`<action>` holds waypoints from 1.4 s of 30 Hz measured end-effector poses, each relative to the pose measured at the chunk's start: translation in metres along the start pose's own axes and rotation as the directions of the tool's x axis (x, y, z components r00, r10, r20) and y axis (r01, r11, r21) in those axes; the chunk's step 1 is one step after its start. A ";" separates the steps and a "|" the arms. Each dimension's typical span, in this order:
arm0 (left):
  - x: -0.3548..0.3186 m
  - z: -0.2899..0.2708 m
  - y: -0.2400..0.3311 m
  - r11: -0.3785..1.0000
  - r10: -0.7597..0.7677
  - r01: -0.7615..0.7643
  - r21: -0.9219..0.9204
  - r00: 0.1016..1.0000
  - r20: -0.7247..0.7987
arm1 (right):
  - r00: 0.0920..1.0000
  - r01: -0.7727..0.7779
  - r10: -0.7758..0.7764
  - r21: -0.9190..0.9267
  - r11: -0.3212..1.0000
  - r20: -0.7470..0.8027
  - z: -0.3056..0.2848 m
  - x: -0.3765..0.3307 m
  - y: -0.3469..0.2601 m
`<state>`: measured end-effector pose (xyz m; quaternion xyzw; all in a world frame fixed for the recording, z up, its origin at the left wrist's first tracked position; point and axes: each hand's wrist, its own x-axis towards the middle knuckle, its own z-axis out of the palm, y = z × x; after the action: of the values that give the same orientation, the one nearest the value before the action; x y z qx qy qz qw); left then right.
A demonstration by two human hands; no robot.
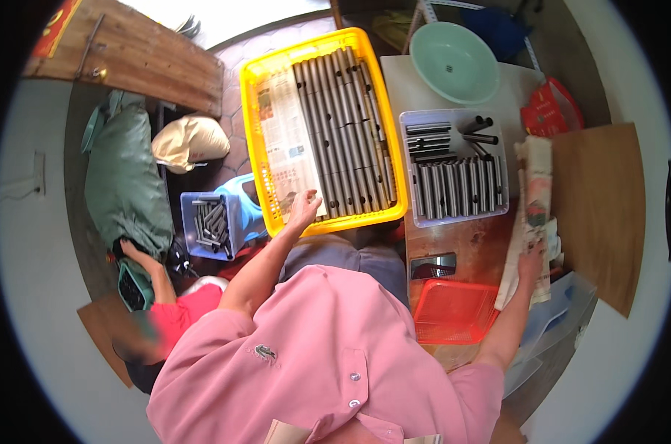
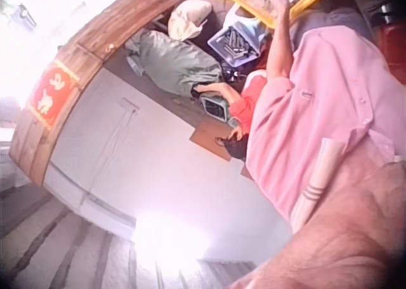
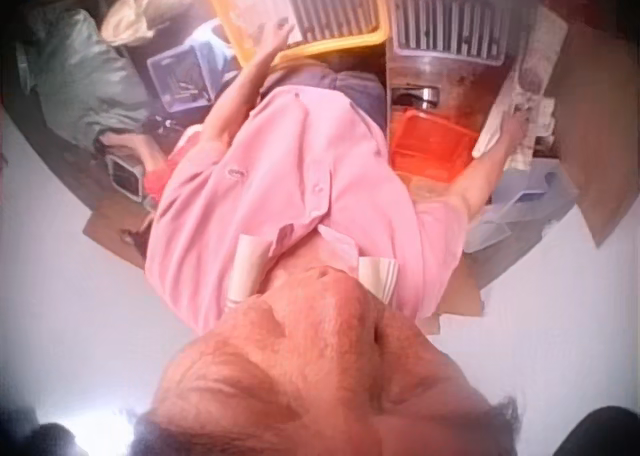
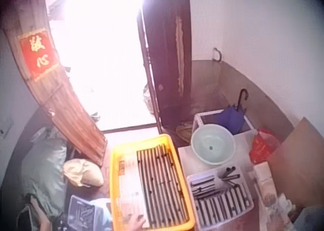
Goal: The person transfers cylindrical metal rods from a yellow basket lined with newspaper into a clear plastic container. They handle the rods in small groups, placing them into the container and arranging them neatly.
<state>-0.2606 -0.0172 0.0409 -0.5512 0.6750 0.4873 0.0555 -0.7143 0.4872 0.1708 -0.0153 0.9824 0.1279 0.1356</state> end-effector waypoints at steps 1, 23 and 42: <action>-0.007 -0.004 0.002 1.000 0.019 -0.019 -0.007 1.000 -0.024 | 0.996 0.007 -0.002 -0.052 0.999 0.094 -0.002 -0.013 -0.023; 0.052 -0.084 0.006 -0.041 0.401 -0.774 0.632 0.566 0.720 | 0.645 0.455 -0.762 0.769 0.449 0.063 0.067 -0.230 -0.414; 0.074 -0.077 0.005 -0.074 0.548 -0.939 0.335 0.243 0.801 | 0.921 0.245 -0.376 0.593 0.767 0.106 0.099 -0.215 -0.436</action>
<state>-0.2574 -0.1242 0.0381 0.1637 0.9617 0.1602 0.1506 -0.4528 0.0895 0.0288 -0.1230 0.9377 -0.1944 0.2605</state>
